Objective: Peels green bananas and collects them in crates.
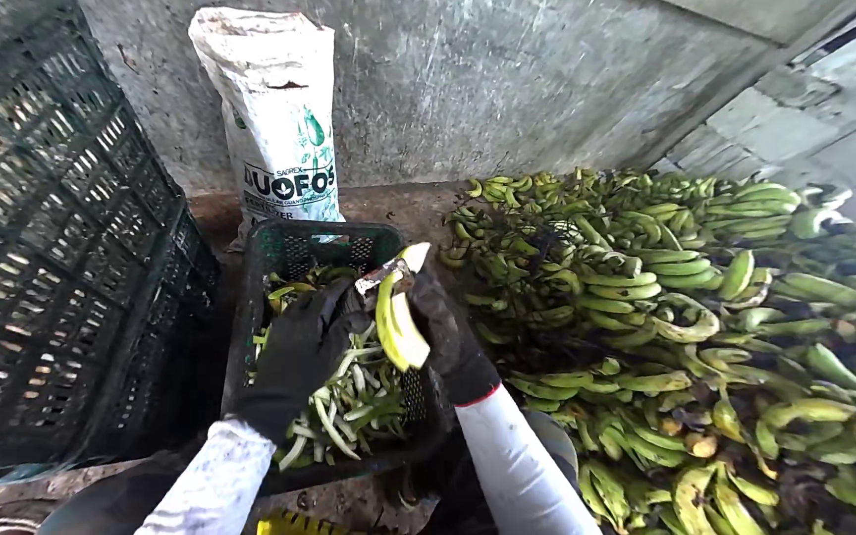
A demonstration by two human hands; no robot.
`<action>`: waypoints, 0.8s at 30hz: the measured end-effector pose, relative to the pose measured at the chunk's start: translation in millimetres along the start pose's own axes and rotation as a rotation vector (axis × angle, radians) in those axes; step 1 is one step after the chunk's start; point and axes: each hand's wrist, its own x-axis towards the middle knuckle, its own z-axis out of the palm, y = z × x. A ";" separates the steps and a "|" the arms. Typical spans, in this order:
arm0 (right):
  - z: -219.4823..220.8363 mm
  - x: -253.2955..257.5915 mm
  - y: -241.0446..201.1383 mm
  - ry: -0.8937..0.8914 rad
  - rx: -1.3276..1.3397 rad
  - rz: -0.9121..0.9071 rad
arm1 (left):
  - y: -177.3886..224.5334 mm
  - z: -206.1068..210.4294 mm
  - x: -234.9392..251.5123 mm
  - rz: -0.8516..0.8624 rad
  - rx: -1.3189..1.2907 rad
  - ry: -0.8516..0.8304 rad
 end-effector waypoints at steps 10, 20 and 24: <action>-14.6 -25.6 -15.7 -0.264 -0.343 0.347 | -31.2 10.7 25.5 -0.255 0.266 -0.131; -34.3 14.4 8.1 0.114 0.792 0.008 | 13.2 38.6 3.7 0.129 0.044 -0.020; -34.4 15.3 7.3 0.203 0.910 -0.019 | 17.3 47.3 -0.5 0.249 0.127 0.186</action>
